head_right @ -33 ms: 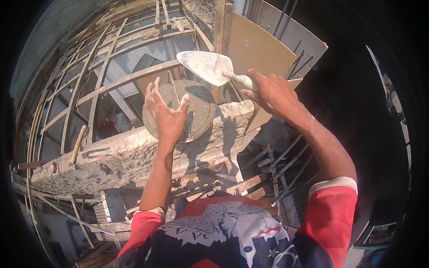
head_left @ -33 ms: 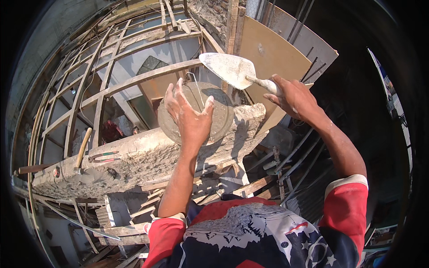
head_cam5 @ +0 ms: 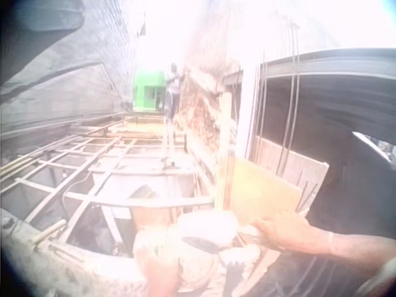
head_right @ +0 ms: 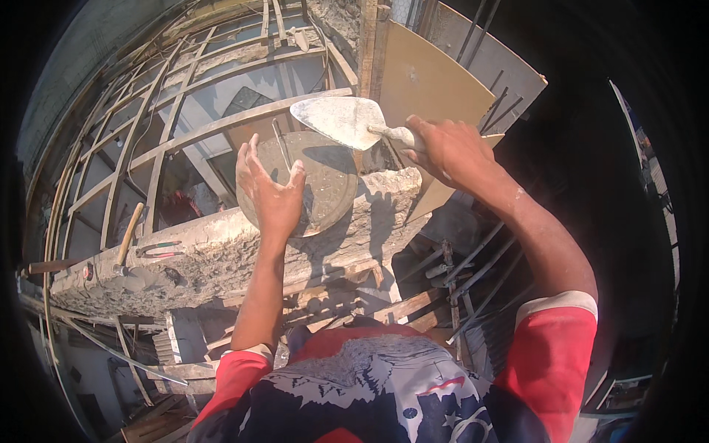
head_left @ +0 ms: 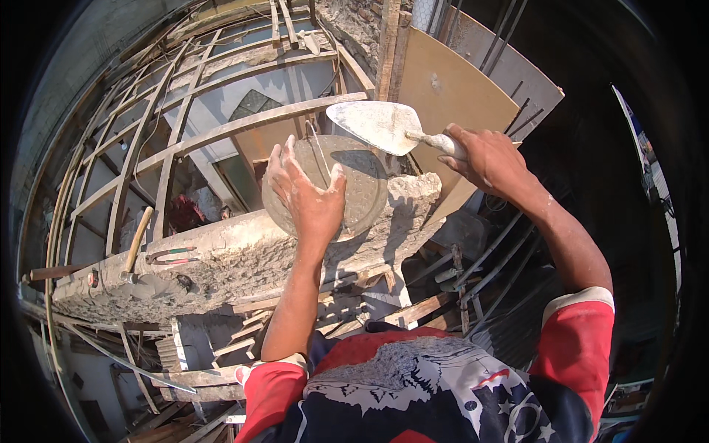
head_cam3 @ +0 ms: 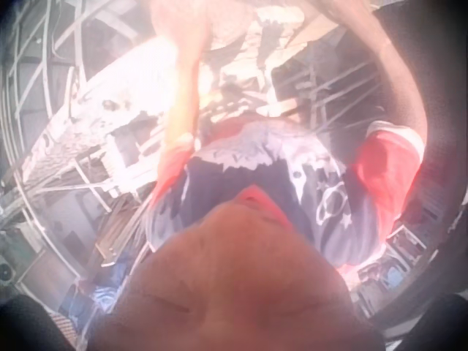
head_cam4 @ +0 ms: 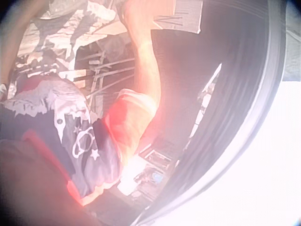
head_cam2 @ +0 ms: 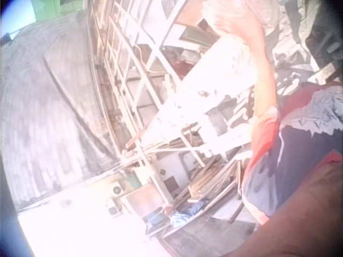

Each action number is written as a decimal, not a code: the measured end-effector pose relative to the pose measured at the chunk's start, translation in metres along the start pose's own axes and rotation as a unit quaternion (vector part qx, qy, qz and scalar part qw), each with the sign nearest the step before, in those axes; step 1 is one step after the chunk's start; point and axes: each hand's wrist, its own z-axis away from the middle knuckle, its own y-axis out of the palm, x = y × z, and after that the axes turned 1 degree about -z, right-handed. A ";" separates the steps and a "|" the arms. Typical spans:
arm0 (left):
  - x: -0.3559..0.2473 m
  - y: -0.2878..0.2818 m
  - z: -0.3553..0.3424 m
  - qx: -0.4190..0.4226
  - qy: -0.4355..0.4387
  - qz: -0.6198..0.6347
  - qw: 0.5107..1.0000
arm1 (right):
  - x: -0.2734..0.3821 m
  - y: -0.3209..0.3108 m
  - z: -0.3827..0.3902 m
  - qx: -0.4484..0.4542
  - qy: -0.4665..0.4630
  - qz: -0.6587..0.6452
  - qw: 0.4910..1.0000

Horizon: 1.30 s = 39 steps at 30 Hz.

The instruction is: The person scoops wet cement from a metal bowl using a trowel and applies it to a wooden board. They repeatedly transfer the cement from the bowl to the board, smoothing it with the trowel. The person also uses a wooden stick to scrape the remaining cement from the bowl.

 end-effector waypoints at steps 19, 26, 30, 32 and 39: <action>0.110 -0.023 0.045 0.011 -0.254 0.456 0.853 | 0.092 0.045 -0.089 0.238 -0.130 0.113 0.956; 0.121 -0.018 0.043 0.047 -0.237 0.509 0.826 | 0.096 0.087 -0.088 0.250 -0.115 0.009 0.961; 0.122 -0.026 0.047 0.057 -0.281 0.526 0.801 | 0.073 0.098 -0.061 0.245 -0.099 -0.076 0.962; 0.118 -0.025 0.049 0.049 -0.308 0.509 0.802 | 0.070 0.094 -0.054 0.243 -0.086 -0.103 0.961; 0.119 -0.026 0.043 0.058 -0.300 0.499 0.811 | 0.069 0.075 -0.046 0.270 -0.040 -0.142 0.952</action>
